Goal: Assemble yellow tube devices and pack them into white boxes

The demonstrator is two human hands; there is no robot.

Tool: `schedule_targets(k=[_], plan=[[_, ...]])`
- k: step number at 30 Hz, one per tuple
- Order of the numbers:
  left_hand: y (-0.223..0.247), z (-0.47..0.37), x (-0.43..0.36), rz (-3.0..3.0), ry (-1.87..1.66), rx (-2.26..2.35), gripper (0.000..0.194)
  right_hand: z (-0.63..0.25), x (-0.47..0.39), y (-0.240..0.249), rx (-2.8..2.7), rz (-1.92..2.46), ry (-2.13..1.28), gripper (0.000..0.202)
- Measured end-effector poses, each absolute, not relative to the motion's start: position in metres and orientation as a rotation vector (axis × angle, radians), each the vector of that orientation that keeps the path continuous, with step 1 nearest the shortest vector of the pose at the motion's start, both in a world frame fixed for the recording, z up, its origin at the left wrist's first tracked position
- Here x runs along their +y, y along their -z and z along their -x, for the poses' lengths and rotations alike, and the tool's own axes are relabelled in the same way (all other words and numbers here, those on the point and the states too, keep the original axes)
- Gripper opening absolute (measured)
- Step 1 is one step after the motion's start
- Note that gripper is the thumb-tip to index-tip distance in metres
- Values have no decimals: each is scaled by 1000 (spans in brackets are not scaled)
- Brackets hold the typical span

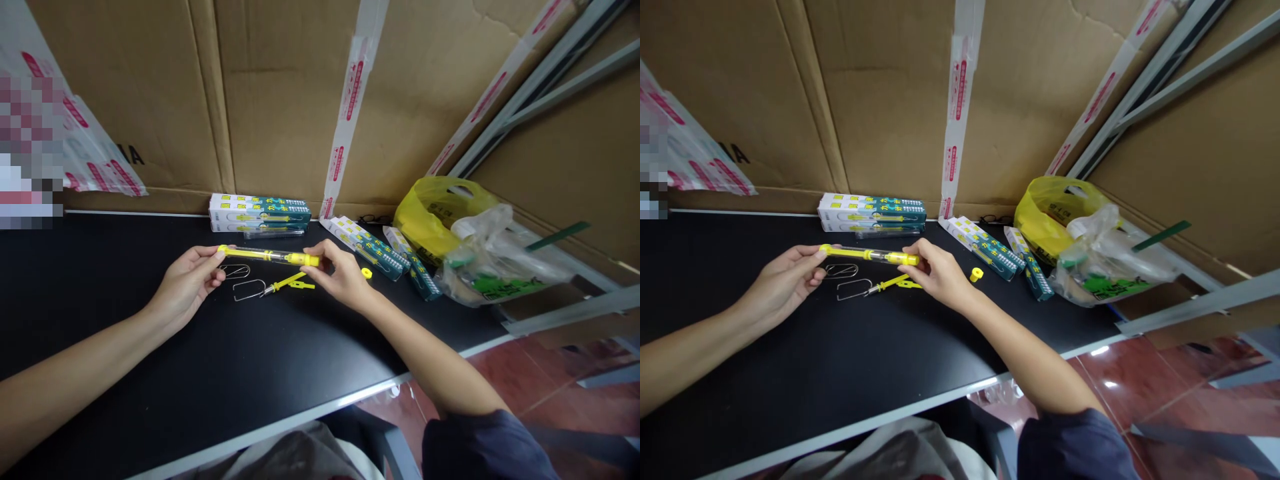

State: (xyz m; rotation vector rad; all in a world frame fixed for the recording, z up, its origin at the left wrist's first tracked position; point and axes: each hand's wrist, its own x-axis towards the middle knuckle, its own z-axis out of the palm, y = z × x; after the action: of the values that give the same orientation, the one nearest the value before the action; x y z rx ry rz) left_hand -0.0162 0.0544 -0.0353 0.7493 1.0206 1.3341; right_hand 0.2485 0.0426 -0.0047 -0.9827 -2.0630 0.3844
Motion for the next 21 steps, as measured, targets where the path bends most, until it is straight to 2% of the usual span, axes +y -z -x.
schedule_targets(k=[14,21], plan=[[36,15,54,-770,-1330,1008,13,-249,43,9,-2026,1011,-592,21],[33,15,53,-860,-1301,1029,27,-256,48,4,-1942,977,-689,23]])
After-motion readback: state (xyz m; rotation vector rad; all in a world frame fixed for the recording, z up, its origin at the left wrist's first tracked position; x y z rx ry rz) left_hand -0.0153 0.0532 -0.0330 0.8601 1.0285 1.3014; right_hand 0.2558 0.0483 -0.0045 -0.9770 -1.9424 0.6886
